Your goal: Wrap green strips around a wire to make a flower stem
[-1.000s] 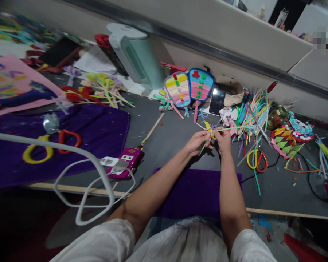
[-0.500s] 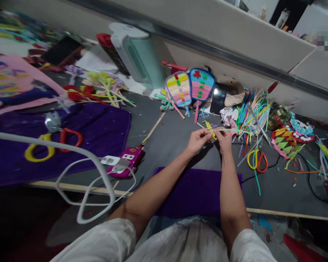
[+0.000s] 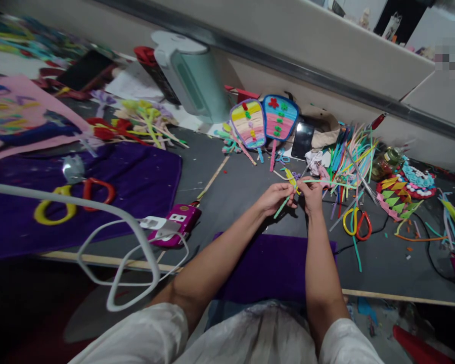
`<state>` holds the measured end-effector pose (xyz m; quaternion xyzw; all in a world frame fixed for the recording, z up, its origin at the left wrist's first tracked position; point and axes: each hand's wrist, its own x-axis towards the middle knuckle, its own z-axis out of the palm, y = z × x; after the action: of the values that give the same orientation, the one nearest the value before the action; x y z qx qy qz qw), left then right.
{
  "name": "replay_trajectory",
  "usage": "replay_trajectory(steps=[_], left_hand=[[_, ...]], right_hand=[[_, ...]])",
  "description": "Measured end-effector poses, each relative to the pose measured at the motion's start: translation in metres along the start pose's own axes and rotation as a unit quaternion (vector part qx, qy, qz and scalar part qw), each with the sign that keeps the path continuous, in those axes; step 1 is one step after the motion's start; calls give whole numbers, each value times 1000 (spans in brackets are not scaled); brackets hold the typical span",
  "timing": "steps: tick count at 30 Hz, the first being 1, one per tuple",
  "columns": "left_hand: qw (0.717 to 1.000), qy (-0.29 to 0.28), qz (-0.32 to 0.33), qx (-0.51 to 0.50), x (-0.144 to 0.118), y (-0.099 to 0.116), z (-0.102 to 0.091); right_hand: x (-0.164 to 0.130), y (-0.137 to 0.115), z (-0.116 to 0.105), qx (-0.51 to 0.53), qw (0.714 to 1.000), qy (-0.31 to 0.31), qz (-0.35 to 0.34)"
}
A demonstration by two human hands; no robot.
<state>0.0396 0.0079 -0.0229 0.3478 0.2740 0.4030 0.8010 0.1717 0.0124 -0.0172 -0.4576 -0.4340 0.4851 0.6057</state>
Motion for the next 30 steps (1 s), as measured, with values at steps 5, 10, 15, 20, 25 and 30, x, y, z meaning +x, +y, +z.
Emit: replay_trajectory(steps=[5,10,15,20,25,30], left_hand=[[986,79,97,106,5,-8,2],[935,162,201,243,10,-12,0],[952,153,185,190,7,-9,0],[986,102,108,69,3,-3,2],[999,-5,-10,-36,0,4,-5],[999,-22,-40,-23,-1,3,-5]], right_hand=[[0,0,0,-72,997,26,-31],[0,0,3,-92,995,18,-28],[0,2,2,-71,997,-2,-6],[0,2,3,-42,999,-9,0],[-4,-5,6,-3,999,-41,23],[-5,-5,4,2,999,-53,5]])
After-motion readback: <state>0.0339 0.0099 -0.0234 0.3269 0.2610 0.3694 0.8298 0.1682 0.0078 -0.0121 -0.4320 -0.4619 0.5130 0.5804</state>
